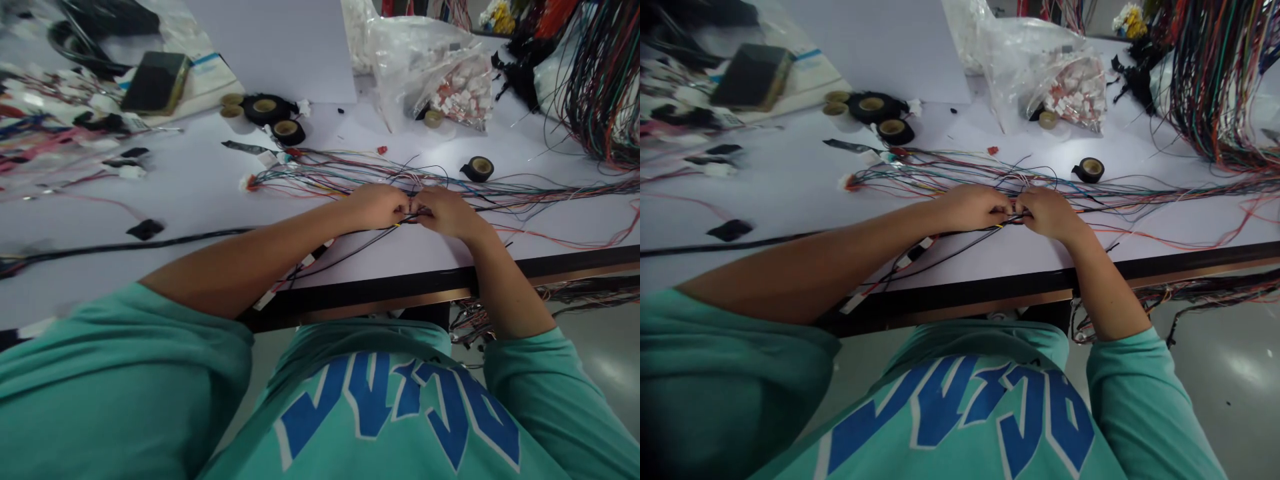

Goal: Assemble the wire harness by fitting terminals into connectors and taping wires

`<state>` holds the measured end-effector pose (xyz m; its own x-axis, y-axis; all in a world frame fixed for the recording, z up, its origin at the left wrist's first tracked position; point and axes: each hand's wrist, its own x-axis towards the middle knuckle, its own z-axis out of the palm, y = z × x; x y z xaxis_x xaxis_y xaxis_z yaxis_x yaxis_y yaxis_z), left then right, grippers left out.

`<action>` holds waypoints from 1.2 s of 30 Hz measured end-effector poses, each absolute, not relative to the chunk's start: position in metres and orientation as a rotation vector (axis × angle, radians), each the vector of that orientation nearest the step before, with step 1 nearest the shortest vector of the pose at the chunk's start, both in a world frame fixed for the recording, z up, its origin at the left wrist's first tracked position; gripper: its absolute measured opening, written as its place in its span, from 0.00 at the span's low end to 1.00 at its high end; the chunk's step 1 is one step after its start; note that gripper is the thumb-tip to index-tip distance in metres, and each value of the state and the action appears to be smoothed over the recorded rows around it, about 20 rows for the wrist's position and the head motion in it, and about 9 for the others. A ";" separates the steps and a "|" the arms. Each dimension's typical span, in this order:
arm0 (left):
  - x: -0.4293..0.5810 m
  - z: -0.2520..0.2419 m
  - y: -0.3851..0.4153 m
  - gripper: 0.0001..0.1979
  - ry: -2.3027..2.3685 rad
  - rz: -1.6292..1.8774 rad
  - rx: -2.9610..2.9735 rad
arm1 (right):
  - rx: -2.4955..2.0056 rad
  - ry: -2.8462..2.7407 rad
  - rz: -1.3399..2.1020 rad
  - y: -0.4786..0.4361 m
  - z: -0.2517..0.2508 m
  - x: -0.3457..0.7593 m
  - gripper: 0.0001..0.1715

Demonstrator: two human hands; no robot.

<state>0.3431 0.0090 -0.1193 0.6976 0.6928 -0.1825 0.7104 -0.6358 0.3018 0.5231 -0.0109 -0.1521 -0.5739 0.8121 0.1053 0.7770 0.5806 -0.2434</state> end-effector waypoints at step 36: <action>0.372 -0.123 0.020 0.09 1.323 0.118 2.047 | -1.452 -2.419 0.567 -0.010 -0.148 0.524 0.03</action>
